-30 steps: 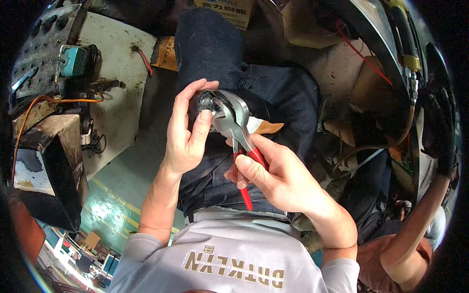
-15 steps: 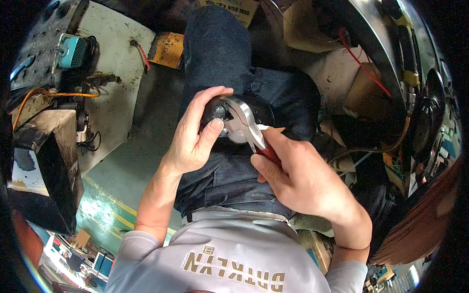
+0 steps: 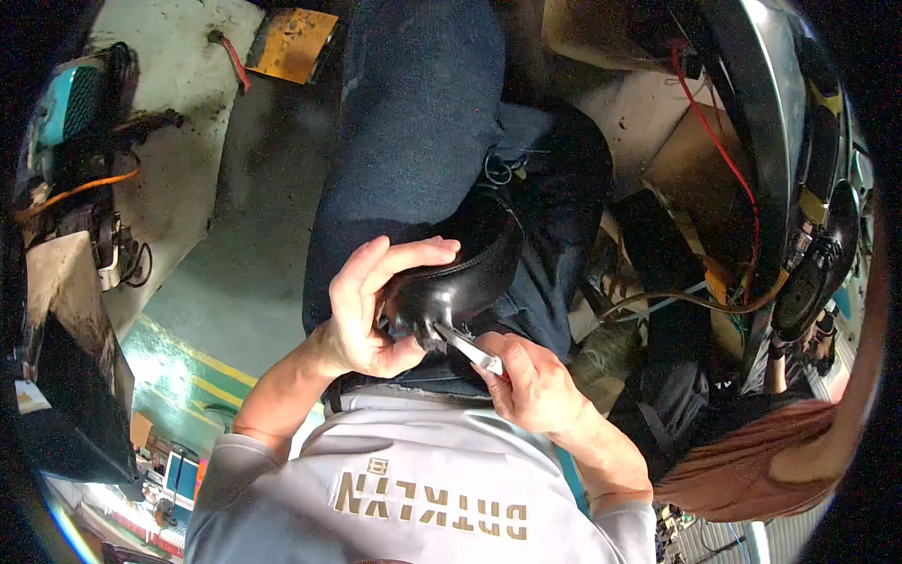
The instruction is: The person repairs the sole of a black shoe by applying glue, using pliers to press the sole, and using a pneumatic nail gun to secure it. The person handles multiple shoes on a metal workbench, repeatedly applying adhesive and fastening the sole to the shoe body.
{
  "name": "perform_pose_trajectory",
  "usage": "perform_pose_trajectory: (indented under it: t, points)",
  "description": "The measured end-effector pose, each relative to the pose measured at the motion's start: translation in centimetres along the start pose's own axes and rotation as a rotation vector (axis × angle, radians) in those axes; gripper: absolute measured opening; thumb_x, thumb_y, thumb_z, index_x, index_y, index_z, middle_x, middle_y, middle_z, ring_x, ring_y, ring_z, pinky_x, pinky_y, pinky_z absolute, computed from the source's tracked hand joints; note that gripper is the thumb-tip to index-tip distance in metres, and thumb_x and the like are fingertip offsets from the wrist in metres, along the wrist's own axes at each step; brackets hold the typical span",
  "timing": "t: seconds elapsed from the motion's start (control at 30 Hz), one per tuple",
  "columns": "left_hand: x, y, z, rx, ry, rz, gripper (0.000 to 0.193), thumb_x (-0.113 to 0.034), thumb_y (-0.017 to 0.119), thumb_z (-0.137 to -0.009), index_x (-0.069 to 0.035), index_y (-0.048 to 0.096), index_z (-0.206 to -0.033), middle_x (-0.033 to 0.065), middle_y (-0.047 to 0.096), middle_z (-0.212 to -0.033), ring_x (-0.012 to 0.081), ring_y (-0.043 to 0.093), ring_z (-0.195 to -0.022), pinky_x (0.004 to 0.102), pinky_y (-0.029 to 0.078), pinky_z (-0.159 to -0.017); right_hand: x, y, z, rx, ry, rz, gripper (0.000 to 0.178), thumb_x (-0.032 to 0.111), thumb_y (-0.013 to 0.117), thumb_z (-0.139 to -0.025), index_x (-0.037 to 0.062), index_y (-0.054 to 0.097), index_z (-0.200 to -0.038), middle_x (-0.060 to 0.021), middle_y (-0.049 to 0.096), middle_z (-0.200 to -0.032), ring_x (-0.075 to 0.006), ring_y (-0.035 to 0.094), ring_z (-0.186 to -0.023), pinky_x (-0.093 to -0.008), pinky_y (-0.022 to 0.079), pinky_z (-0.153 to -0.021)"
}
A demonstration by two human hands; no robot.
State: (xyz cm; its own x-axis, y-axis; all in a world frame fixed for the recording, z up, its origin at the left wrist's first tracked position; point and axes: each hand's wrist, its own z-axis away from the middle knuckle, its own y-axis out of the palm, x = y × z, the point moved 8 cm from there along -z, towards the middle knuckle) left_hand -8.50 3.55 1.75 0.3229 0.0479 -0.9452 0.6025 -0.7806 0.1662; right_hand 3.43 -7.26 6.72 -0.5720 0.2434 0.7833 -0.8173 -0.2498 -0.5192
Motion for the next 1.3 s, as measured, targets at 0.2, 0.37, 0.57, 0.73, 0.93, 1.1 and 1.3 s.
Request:
perform_pose_trajectory:
  t: [0.2, 0.37, 0.57, 0.73, 0.93, 1.1, 1.3]
  points:
    - [1.1, -0.1, -0.4, 0.052, -0.255, 0.026, 0.077, -0.011, 0.074, -0.082, 0.003, 0.034, -0.147, 0.0272, 0.048, -0.14, 0.0407, 0.05, -0.13, 0.0445, 0.041, -0.111, -0.6, 0.0, 0.0, 0.012, 0.03, -0.057, 0.036, -0.003, 0.072, -0.082, -0.0042, 0.053, -0.113, -0.0169, 0.063, -0.085, -0.0326, 0.064, -0.066, -0.0377, 0.052, -0.059]
    - [0.0, -0.7, -4.1, -0.029, -0.028, -0.247, 0.052, -0.012, 0.062, -0.091, 0.005, 0.044, -0.137, 0.0268, 0.053, -0.133, 0.0405, 0.054, -0.119, 0.0464, 0.042, -0.104, 0.0, -2.7, -2.0, 0.078, 0.379, -0.115, 0.029, 0.002, 0.068, -0.089, -0.0013, 0.055, -0.114, -0.0166, 0.061, -0.078, -0.0297, 0.062, -0.06, -0.0363, 0.05, -0.058]
    - [0.2, -0.9, -8.8, -0.003, -0.107, -0.321, 0.043, -0.016, 0.055, -0.099, 0.005, 0.047, -0.135, 0.0235, 0.053, -0.127, 0.0377, 0.055, -0.116, 0.0429, 0.043, -0.102, 0.9, -7.3, -4.8, 0.053, 0.495, -0.316, 0.021, 0.007, 0.06, -0.097, -0.002, 0.054, -0.115, -0.0164, 0.069, -0.076, -0.0256, 0.073, -0.074, -0.0328, 0.055, -0.065]
    - [0.0, -0.9, -9.6, -0.034, -0.033, -0.355, 0.04, -0.015, 0.054, -0.098, 0.004, 0.05, -0.133, 0.0236, 0.054, -0.128, 0.038, 0.055, -0.117, 0.0432, 0.043, -0.103, 0.2, -7.5, -4.9, 0.058, 0.492, -0.19, 0.022, 0.006, 0.063, -0.095, -0.0017, 0.053, -0.113, -0.0148, 0.064, -0.07, -0.0245, 0.069, -0.063, -0.0344, 0.052, -0.058]
    - [1.4, -0.1, -9.6, -0.136, 0.026, -0.357, 0.036, -0.011, 0.056, -0.097, 0.002, 0.054, -0.13, 0.022, 0.058, -0.124, 0.0354, 0.058, -0.112, 0.0423, 0.047, -0.098, -1.7, -6.6, -4.7, -0.076, 0.413, -0.146, 0.025, 0.006, 0.064, -0.094, -0.0009, 0.052, -0.114, -0.017, 0.063, -0.071, -0.032, 0.069, -0.065, -0.0363, 0.052, -0.058]
    - [2.0, 0.2, -10.8, -0.15, 0.047, -0.411, 0.03, -0.012, 0.055, -0.097, 0.002, 0.058, -0.124, 0.0212, 0.06, -0.122, 0.0332, 0.061, -0.109, 0.0404, 0.049, -0.095, -2.7, -7.0, -5.1, -0.11, 0.381, -0.138, 0.025, 0.006, 0.064, -0.094, -0.0008, 0.051, -0.115, -0.0184, 0.063, -0.074, -0.0342, 0.068, -0.066, -0.0376, 0.052, -0.059]
    - [2.6, 0.3, -11.8, -0.138, 0.103, -0.414, 0.028, -0.011, 0.057, -0.097, 0.002, 0.06, -0.121, 0.0212, 0.062, -0.121, 0.033, 0.064, -0.106, 0.0381, 0.053, -0.09, -3.8, -7.1, -5.5, -0.129, 0.347, -0.169, 0.027, 0.006, 0.065, -0.093, -0.0005, 0.05, -0.115, -0.0187, 0.062, -0.074, -0.0356, 0.068, -0.066, -0.0374, 0.052, -0.059]
